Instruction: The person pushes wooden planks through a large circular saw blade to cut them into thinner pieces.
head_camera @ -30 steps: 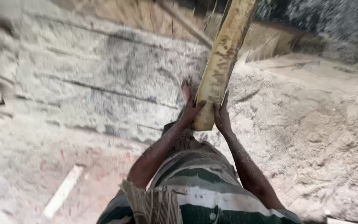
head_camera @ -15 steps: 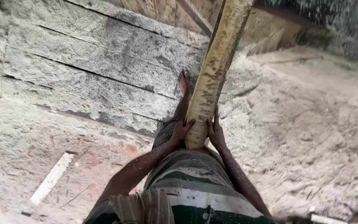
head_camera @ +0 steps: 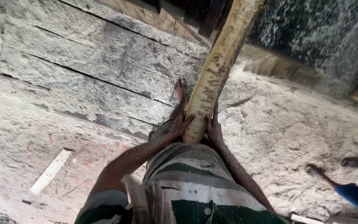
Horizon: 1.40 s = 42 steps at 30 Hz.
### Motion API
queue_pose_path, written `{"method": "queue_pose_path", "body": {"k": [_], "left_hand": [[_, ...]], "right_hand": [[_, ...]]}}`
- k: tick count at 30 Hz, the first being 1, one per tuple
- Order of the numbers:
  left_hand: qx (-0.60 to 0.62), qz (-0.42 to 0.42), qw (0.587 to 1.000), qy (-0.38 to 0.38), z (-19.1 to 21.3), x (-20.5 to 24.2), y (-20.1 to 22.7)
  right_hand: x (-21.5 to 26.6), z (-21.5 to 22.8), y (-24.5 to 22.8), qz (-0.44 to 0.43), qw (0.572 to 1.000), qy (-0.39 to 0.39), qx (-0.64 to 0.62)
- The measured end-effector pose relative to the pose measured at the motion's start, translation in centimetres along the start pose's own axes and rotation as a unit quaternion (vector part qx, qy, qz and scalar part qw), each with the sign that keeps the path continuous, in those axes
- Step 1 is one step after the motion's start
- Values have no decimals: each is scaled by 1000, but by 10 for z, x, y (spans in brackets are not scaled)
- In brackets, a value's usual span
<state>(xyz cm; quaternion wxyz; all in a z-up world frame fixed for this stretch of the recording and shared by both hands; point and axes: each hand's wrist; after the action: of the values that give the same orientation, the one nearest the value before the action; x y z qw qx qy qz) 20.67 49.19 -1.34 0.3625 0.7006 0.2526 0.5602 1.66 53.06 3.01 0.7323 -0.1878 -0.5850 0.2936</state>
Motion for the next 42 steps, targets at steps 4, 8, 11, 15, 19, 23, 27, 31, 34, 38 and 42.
{"method": "queue_pose_path", "body": {"k": [4,8,11,15,19,23,27,31,34,38,42], "left_hand": [[-84,-217,973,14,-2,-32,53],[-468,-469,749,2,-7,-69,83],[-548,-358,755,-52,-24,-104,112],[-639,-286,705,-115,-47,-164,159],[-712,-264,638,-128,-62,-208,199],[-751,-333,569,-36,-80,-247,224],[-782,-355,513,-17,-95,-290,256],[-782,-382,493,16,-109,-322,273],[-754,-366,545,-13,-112,-346,273],[-776,-391,494,32,-116,-347,263],[-745,-417,516,65,-107,-331,269]], "right_hand": [[-24,36,-23,-16,997,11,80],[-59,47,-43,82,984,48,153],[-101,68,-51,197,943,130,234],[-143,104,-88,312,856,239,335],[-197,136,-133,267,855,246,371],[-247,175,-157,337,829,248,371],[-288,205,-179,259,853,233,390],[-327,230,-191,321,825,264,383],[-338,244,-188,325,811,274,401],[-347,241,-196,348,794,294,403],[-319,236,-205,297,851,257,348]]}}
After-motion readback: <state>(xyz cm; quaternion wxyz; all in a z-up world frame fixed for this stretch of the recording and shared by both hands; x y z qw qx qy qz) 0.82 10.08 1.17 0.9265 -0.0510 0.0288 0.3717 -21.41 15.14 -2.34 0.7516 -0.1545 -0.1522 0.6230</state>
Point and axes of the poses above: each hand's wrist, its own x-axis away from the middle knuckle, its own z-axis out of the back of the hand, y = z × x, and after that the axes turned 6 degrees about -z, right-handed
